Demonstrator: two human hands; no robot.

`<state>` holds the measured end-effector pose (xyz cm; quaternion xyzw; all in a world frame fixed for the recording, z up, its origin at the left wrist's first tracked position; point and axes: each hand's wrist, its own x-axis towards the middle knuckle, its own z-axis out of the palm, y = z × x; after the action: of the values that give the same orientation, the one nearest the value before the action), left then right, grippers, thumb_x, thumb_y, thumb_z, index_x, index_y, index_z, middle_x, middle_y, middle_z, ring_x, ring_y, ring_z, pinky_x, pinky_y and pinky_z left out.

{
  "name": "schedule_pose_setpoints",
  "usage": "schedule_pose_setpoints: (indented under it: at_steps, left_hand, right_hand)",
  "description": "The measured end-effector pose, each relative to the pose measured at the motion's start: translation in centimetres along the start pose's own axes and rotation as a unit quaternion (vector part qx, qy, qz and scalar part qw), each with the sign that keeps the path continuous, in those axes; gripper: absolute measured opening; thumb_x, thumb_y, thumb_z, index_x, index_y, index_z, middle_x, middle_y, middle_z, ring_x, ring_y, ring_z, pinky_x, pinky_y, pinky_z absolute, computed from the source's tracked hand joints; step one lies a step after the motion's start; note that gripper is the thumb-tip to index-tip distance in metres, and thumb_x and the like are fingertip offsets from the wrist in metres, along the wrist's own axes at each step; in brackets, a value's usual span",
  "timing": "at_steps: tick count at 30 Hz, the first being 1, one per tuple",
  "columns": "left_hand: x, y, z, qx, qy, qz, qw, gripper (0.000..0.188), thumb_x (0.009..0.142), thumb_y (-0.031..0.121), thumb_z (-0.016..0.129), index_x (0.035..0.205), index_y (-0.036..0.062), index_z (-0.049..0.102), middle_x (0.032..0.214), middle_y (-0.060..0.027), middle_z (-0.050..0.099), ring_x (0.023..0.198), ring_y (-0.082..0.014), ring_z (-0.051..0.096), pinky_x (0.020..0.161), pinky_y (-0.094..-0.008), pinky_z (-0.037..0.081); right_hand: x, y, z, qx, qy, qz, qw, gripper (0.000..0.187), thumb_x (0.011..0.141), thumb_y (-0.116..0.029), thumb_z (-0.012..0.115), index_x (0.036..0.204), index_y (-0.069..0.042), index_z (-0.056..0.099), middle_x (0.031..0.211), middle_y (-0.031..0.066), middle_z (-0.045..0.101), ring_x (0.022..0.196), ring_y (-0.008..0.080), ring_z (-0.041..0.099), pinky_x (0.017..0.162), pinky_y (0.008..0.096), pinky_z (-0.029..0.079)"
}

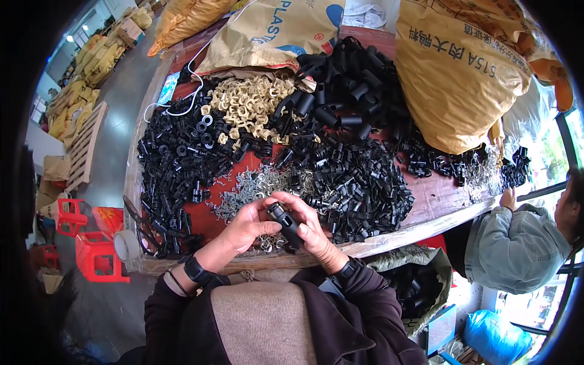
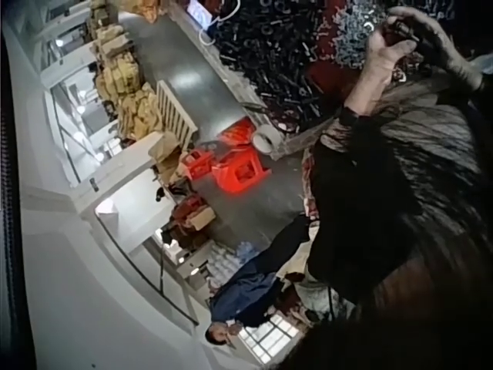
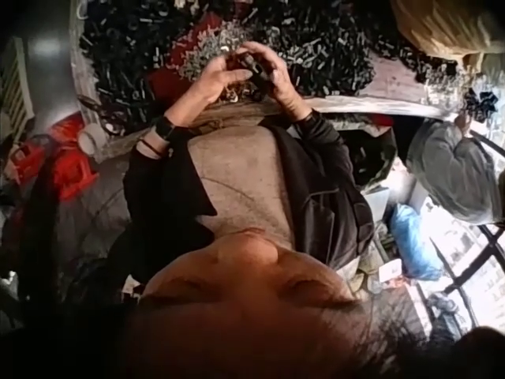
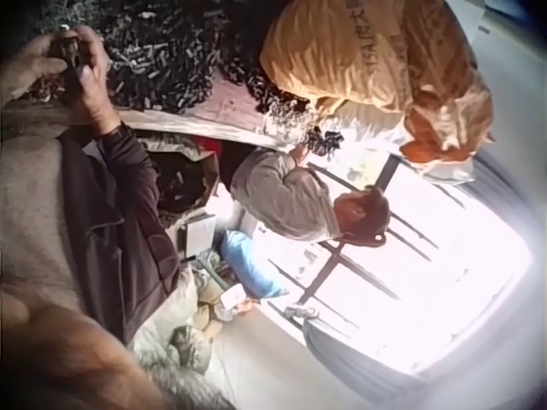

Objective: The person assembles plastic components by hand, inserting small metal clips and tan plastic pieces into black plastic housings. After repeating this process, they move the finished units into a bag on the floor and gather more black plastic housings from a large bag to place on the table.

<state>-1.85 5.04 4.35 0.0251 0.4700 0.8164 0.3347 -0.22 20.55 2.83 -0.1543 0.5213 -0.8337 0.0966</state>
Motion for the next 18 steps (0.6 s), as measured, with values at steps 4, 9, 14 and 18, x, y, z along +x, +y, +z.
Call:
schedule_pose_setpoints:
  at_steps: [4, 9, 14, 18]
  left_hand:
    - [0.1, -0.2, 0.2, -0.016, 0.007, 0.003, 1.0, 0.042, 0.07, 0.003, 0.065, 0.106, 0.0028, 0.044, 0.093, -0.0017, 0.052, 0.081, -0.0099, 0.054, 0.07, -0.0227, 0.048]
    - [-0.3, -0.2, 0.7, -0.005, 0.006, -0.002, 1.0, 0.046, 0.071, 0.004, 0.064, 0.111, 0.0021, 0.042, 0.094, -0.0026, 0.052, 0.079, -0.0099, 0.054, 0.067, -0.023, 0.048]
    - [-1.2, 0.2, 1.9, -0.001, 0.009, -0.005, 1.0, 0.054, 0.071, 0.004, 0.064, 0.117, 0.0004, 0.037, 0.094, -0.0052, 0.053, 0.079, -0.0115, 0.055, 0.067, -0.0232, 0.049]
    - [-1.7, -0.3, 2.3, -0.001, 0.006, -0.001, 1.0, 0.055, 0.071, 0.004, 0.064, 0.118, -0.0005, 0.035, 0.095, -0.0078, 0.054, 0.079, -0.013, 0.056, 0.067, -0.0235, 0.049]
  right_hand:
    - [0.1, -0.1, 0.2, 0.019, 0.03, -0.027, 0.999, 0.091, 0.063, -0.067, 0.051, 0.118, 0.004, 0.036, 0.107, 0.0138, 0.049, 0.1, 0.0198, 0.048, 0.089, 0.0322, 0.036]
    - [-0.2, 0.0, 0.3, 0.034, 0.039, -0.057, 0.997, 0.085, 0.063, -0.063, 0.056, 0.113, 0.004, 0.041, 0.101, 0.0117, 0.052, 0.093, 0.0171, 0.051, 0.084, 0.0295, 0.039]
    - [-1.4, -0.5, 0.8, -0.017, 0.077, -0.065, 0.995, 0.082, 0.065, -0.069, 0.048, 0.103, 0.004, 0.047, 0.092, 0.0111, 0.054, 0.086, 0.0159, 0.053, 0.079, 0.0284, 0.042]
    - [-2.1, -0.6, 0.8, -0.016, 0.068, -0.082, 0.994, 0.078, 0.065, -0.069, 0.049, 0.097, 0.003, 0.047, 0.088, 0.0102, 0.055, 0.081, 0.0145, 0.053, 0.075, 0.0268, 0.043]
